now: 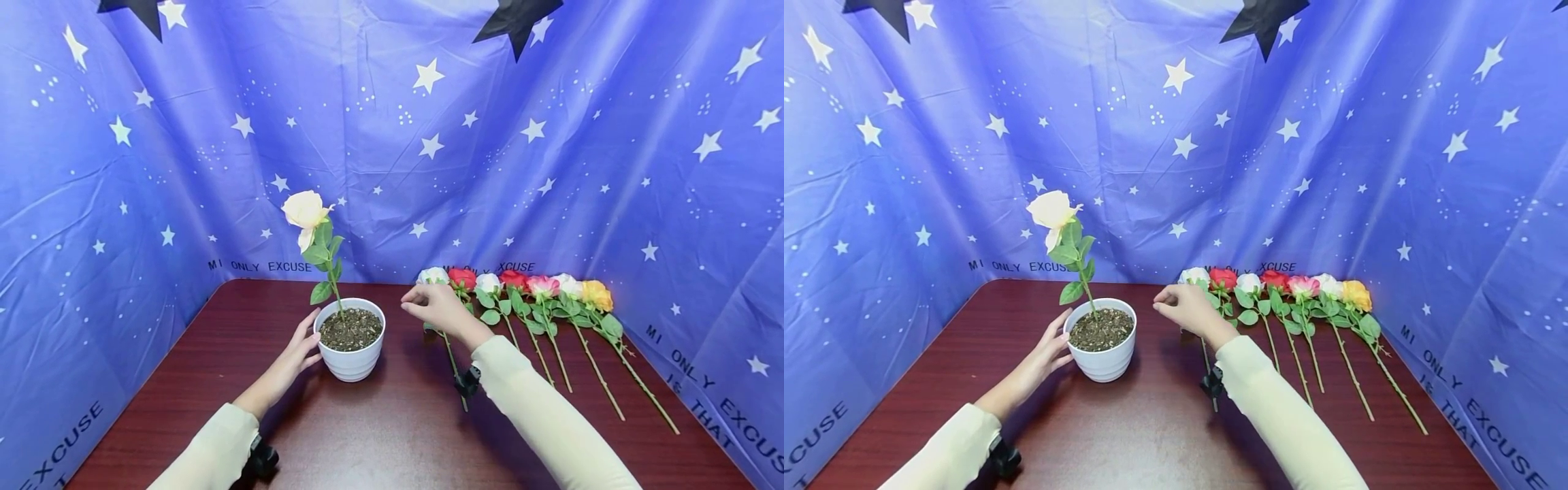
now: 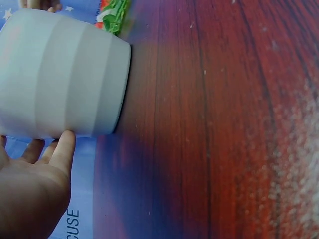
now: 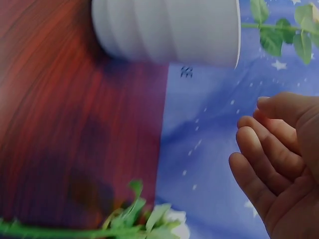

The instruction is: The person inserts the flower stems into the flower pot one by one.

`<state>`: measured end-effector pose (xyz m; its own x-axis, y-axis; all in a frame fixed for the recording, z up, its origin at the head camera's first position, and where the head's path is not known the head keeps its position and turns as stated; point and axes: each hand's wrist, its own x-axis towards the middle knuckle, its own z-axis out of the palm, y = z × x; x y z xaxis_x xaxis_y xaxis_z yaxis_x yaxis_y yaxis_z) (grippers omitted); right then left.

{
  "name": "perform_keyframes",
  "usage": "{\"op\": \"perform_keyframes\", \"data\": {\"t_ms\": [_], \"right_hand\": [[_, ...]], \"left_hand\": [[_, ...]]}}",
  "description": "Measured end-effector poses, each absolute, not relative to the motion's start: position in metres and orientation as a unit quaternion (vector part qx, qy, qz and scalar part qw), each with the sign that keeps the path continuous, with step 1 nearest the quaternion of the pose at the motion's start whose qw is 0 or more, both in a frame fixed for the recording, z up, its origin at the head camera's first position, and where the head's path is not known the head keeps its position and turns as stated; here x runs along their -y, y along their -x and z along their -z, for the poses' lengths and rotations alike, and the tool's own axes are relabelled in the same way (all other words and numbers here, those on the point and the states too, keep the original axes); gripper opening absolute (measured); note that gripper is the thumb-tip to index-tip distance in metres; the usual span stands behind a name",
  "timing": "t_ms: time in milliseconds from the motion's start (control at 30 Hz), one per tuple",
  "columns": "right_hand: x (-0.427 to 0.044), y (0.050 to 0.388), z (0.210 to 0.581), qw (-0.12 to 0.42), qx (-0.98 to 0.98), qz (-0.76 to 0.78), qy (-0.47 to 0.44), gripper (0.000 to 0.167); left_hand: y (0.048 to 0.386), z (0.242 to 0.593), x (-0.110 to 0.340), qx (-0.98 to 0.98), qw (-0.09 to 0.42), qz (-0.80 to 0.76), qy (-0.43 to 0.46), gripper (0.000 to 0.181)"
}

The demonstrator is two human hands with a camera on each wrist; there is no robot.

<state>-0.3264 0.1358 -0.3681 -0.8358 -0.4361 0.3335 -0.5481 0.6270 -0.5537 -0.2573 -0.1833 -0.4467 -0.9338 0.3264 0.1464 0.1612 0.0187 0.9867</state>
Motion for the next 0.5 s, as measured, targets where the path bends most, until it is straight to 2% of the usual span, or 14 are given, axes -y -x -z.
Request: {"op": "perform_keyframes", "data": {"t_ms": [300,500], "right_hand": [[-0.177,0.32,0.391,0.059,0.914,-0.323,-0.237,0.012],[-0.196,0.319,0.412,0.002,0.916,-0.353,-0.191,0.011]], "left_hand": [[0.257,0.448,0.184,-0.71,0.058,-0.679,-0.176,0.062],[0.257,0.448,0.183,-0.71,0.06,-0.68,-0.173,0.062]]}}
